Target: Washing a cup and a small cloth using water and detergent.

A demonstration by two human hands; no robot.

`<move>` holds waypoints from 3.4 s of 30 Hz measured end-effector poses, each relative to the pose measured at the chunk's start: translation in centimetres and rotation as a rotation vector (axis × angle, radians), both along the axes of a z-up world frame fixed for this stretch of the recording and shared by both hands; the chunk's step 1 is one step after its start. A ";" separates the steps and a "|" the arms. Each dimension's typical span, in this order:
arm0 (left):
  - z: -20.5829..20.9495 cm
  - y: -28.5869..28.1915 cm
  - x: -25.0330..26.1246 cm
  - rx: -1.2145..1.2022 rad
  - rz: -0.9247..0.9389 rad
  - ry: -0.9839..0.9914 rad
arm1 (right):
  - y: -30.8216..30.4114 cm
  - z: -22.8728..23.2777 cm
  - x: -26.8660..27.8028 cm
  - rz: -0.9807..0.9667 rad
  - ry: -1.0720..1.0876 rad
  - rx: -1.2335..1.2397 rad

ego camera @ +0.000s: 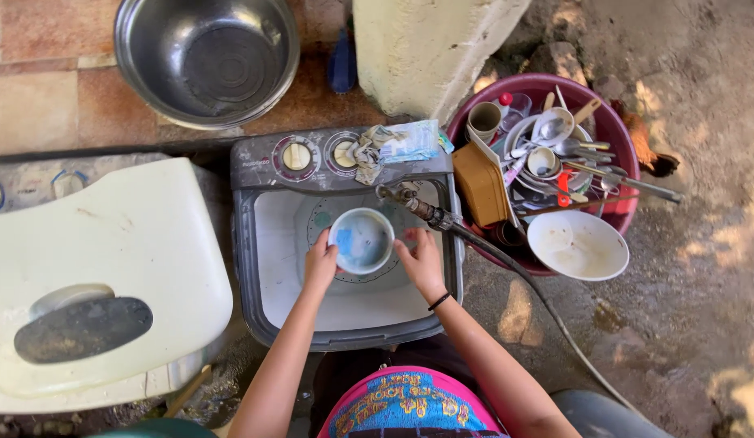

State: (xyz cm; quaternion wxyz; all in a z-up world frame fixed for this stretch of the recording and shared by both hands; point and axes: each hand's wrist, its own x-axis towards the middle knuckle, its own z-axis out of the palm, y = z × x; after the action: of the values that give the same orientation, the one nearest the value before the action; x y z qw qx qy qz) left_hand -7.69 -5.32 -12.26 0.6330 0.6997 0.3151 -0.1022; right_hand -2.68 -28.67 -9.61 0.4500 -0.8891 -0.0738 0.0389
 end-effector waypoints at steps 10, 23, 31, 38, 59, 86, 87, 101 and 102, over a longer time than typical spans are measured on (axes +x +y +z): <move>12.3 3.6 -11.5 0.202 0.350 -0.241 | 9.3 8.9 1.5 0.612 0.994 0.553; 18.1 5.8 -31.4 1.017 0.467 -0.252 | 20.6 14.4 -12.7 0.991 0.950 0.404; 13.0 12.3 -41.3 0.785 0.375 -0.129 | 28.5 15.5 -25.1 1.228 0.429 0.252; 6.4 19.6 -45.9 1.014 0.444 -0.270 | 34.9 16.0 -32.6 1.414 -0.126 0.224; 15.6 14.4 -41.0 0.752 0.601 -0.417 | 27.9 9.4 -27.3 0.763 1.033 0.695; -7.0 -6.7 2.2 -0.434 0.377 -0.199 | -6.2 1.0 3.0 0.178 0.589 0.367; -7.2 -6.7 2.5 -0.412 0.356 -0.189 | -6.4 0.9 3.3 0.229 0.556 0.335; -4.3 -4.4 3.3 -0.410 0.156 -0.074 | -0.9 10.0 4.1 0.077 -0.042 0.084; -3.9 -4.2 3.3 -0.406 0.138 -0.069 | -0.5 11.4 4.8 0.046 -0.189 0.006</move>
State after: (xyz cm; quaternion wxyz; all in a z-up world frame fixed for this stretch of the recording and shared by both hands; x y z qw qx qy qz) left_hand -4.37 -9.50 -16.12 0.7768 0.5377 0.3135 -0.0958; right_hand 2.09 -29.15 1.77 0.4425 -0.8857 -0.1363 -0.0349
